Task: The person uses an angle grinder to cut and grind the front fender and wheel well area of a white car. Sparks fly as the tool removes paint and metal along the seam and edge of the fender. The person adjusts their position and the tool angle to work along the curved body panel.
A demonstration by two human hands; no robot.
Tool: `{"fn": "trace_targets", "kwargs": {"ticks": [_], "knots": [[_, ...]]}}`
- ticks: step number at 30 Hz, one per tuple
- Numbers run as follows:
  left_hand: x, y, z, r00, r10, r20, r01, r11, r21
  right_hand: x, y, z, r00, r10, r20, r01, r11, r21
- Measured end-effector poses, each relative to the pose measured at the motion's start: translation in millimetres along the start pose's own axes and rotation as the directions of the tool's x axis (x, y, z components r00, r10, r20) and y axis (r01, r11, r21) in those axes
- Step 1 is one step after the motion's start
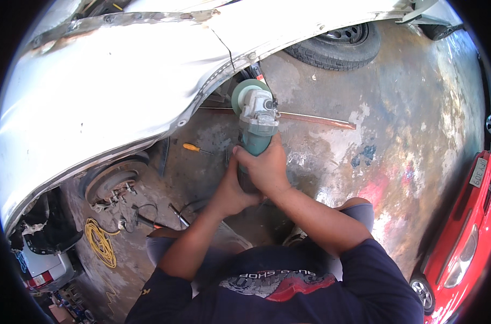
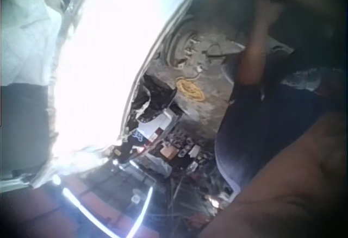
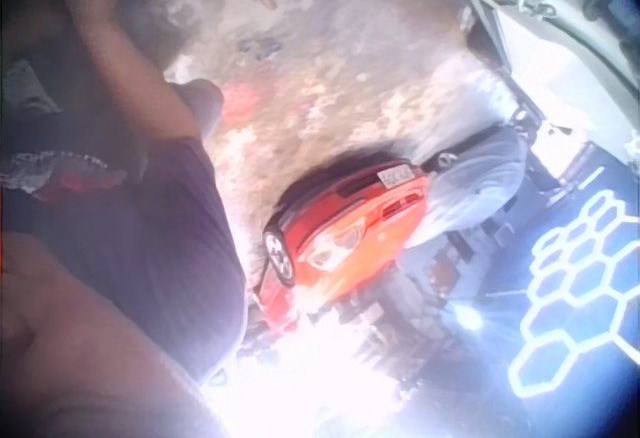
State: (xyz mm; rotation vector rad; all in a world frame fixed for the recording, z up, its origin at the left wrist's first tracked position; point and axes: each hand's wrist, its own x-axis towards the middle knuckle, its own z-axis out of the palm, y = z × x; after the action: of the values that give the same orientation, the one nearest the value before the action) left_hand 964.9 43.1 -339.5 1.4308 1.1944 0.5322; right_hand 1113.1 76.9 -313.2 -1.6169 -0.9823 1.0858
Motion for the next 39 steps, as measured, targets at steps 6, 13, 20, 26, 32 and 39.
{"fn": "trace_targets", "kwargs": {"ticks": [6,13,20,26,32,39], "knots": [[-12.1,1.5,-5.5,0.993,0.000,-0.119,0.009,0.997,0.076,-6.3,0.3,23.7,1.000,0.010,-0.028,-0.009,0.999,0.036],[-5.4,13.6,-47.0,0.994,0.015,-0.105,0.004,0.984,0.181,-3.0,0.5,61.2,0.986,-0.019,-0.163,0.075,0.937,0.342],[-7.4,18.0,-57.0,0.990,-0.009,-0.144,0.046,0.966,0.256,-2.0,-2.6,70.1,0.993,0.064,-0.102,-0.021,0.926,0.378],[-1.7,14.6,-65.8,0.992,0.038,-0.118,-0.008,0.969,0.248,1.2,0.4,78.1,0.992,0.059,-0.115,-0.016,0.938,0.347],[-3.4,11.3,-63.2,0.993,0.007,-0.118,0.015,0.982,0.187,0.8,1.4,77.7,0.994,0.060,-0.095,-0.022,0.931,0.363],[-3.0,0.4,-69.0,0.995,0.042,-0.087,-0.028,0.986,0.162,-0.3,2.0,80.6,0.994,0.054,-0.098,-0.015,0.931,0.365]]}}
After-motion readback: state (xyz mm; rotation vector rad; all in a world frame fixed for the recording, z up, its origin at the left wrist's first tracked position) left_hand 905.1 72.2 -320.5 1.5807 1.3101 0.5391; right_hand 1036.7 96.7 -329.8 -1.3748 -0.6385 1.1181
